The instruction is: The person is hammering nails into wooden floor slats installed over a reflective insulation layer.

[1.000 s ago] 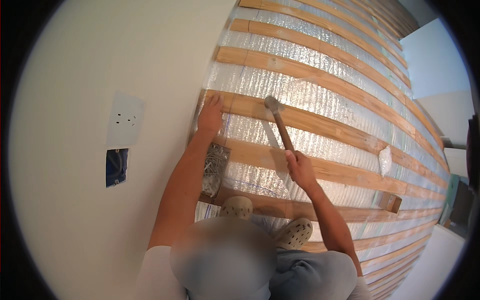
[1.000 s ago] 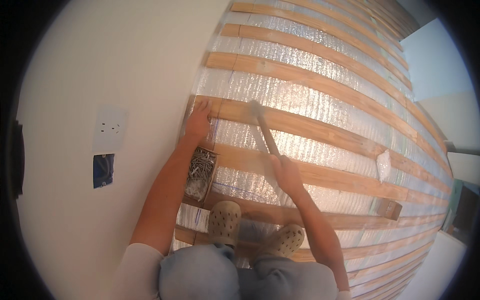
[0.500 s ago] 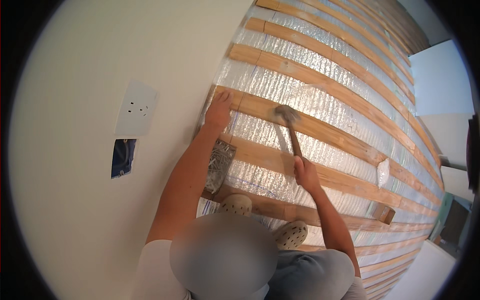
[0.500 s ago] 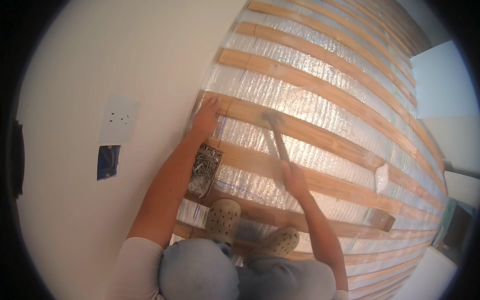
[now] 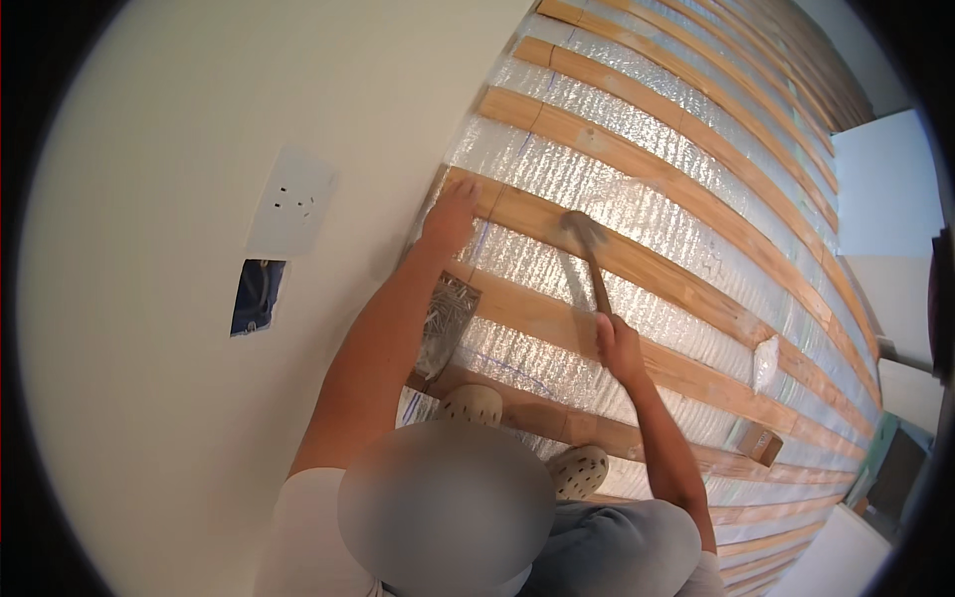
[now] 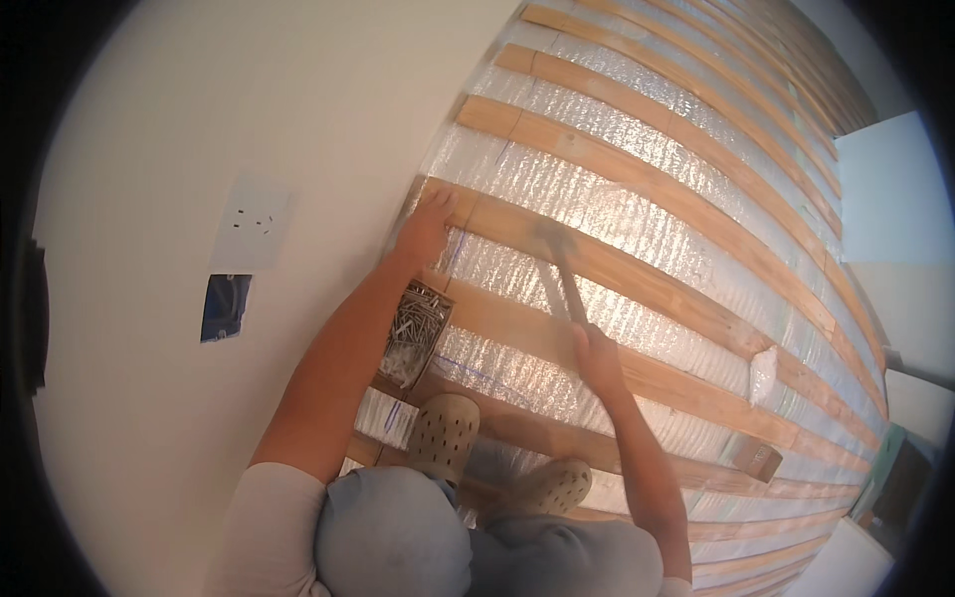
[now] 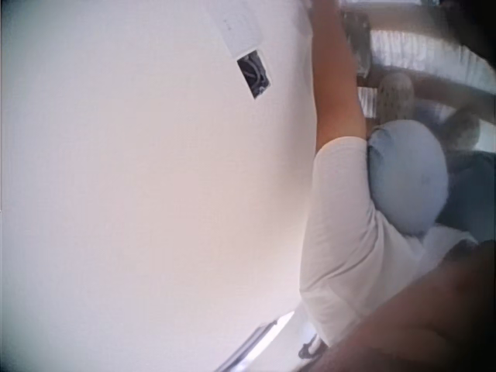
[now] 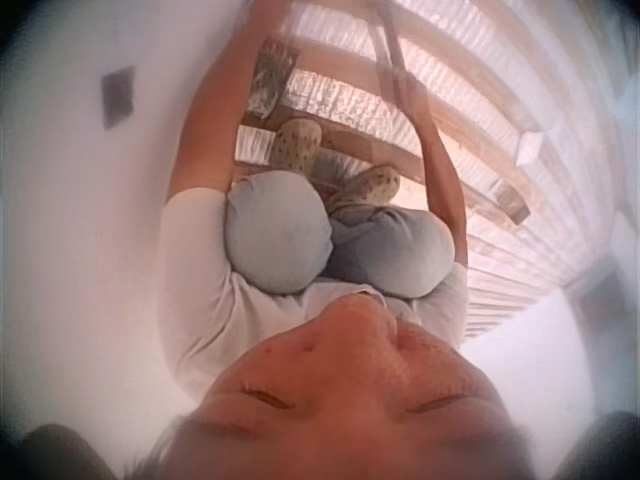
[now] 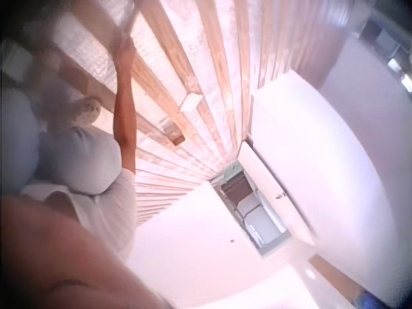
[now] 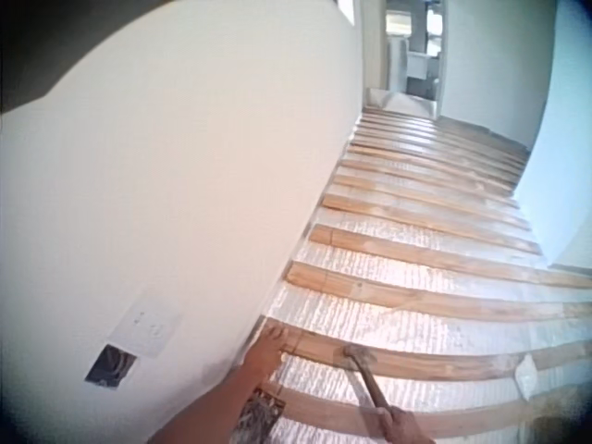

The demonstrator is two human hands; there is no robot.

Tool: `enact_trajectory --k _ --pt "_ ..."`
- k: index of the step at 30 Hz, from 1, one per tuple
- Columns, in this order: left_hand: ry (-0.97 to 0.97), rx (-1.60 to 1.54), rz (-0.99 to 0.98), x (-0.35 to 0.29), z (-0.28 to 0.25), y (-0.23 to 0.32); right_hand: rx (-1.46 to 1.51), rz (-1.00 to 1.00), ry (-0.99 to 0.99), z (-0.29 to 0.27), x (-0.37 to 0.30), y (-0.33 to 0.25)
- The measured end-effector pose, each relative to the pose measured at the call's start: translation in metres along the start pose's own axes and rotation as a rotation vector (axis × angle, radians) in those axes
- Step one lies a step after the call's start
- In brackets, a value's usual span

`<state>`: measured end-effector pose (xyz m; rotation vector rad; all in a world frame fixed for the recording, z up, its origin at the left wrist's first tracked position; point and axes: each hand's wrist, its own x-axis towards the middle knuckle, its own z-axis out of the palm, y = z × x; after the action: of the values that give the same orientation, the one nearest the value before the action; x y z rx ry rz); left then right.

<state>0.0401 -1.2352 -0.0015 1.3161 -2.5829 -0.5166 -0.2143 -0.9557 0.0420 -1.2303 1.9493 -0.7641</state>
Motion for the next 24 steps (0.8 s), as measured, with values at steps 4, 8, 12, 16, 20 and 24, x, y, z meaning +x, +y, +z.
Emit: enact_trajectory --k 4,8,12,16,20,24 --pt "-0.165 0.027 -0.115 -0.012 -0.007 -0.007 0.45 0.044 -0.044 -0.036 -0.012 -0.076" --pt "-0.088 -0.02 -0.1 -0.008 -0.015 -0.005 0.834 -0.629 0.211 -0.042 -0.002 -0.118" --pt "-0.078 -0.033 -0.06 -0.002 -0.011 0.001 0.481 -0.587 0.326 -0.002 -0.004 0.0" --pt "-0.073 0.002 -0.033 0.002 -0.002 -0.009 0.398 0.297 -0.137 -0.017 0.0 -0.025" --pt "-0.043 0.017 -0.04 -0.02 0.005 -0.016 0.646 -0.136 0.137 -0.034 -0.012 -0.086" --pt "-0.019 -0.014 -0.032 -0.006 -0.004 -0.009 0.903 -0.812 0.196 -0.025 0.012 -0.069"
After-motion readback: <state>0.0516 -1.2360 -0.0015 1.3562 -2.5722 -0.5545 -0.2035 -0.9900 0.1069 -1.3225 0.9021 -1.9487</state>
